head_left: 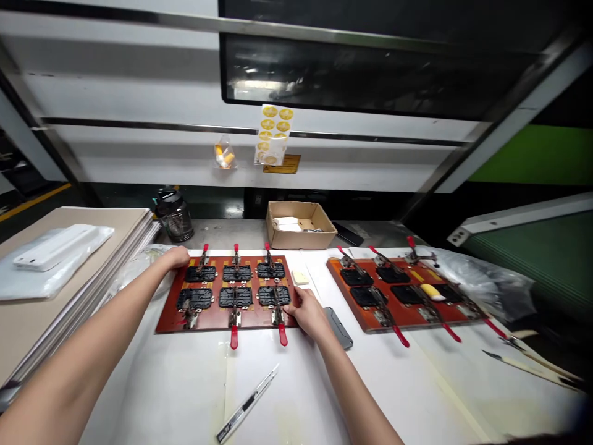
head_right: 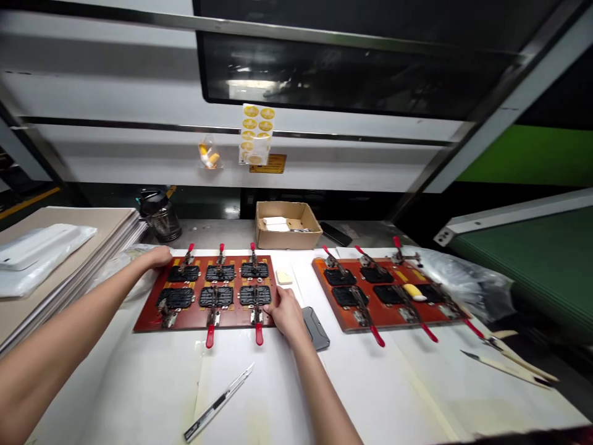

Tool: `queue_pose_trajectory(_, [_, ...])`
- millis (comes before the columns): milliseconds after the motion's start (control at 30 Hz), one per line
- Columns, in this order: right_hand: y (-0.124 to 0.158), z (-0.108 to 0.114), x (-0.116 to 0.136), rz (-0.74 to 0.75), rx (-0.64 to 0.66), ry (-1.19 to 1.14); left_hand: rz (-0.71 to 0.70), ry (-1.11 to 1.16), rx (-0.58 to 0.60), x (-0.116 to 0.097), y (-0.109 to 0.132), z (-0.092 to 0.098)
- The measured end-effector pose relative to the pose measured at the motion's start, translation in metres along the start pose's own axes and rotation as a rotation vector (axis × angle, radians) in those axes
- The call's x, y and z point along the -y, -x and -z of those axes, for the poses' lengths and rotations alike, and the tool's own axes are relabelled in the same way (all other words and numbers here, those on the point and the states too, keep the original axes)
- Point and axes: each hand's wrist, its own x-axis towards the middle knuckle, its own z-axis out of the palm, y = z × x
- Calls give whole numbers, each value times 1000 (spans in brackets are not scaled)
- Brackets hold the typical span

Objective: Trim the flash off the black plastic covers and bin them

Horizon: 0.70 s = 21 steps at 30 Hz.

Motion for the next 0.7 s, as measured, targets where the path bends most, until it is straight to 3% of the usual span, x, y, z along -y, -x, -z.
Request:
queue_pose_trajectory(100, [-1, 1, 3, -8, -12, -4, 91, -68, 132, -14, -1, 10])
queue_pose_trajectory(167, [-1, 1, 3, -19, -24, -8, 105, -115, 137, -24, 0, 18])
queue_pose_trajectory(233, [1, 1, 2, -19, -34, -20, 92, -160, 69, -34, 4, 27])
queue_pose_trajectory(367, [3, -2, -3, 7, -35, -48, 20, -215, -242, -38, 31, 53])
queue_pose_trajectory(467, [1, -4, -5, 29, -24, -46, 3, -232, -445, -14, 79, 66])
queue_pose_trajectory(533, [-1, -6, -6, 40, -14, -33, 50, -205, -529, 12, 116, 61])
queue_pose_trajectory(633, [-5, -8, -7, 53, -9, -5, 168, -85, -474, 48, 153, 34])
queue_pose_trajectory(700, [-7, -10, -7, 63, -4, 18, 214, 1, -389, 63, 155, 13])
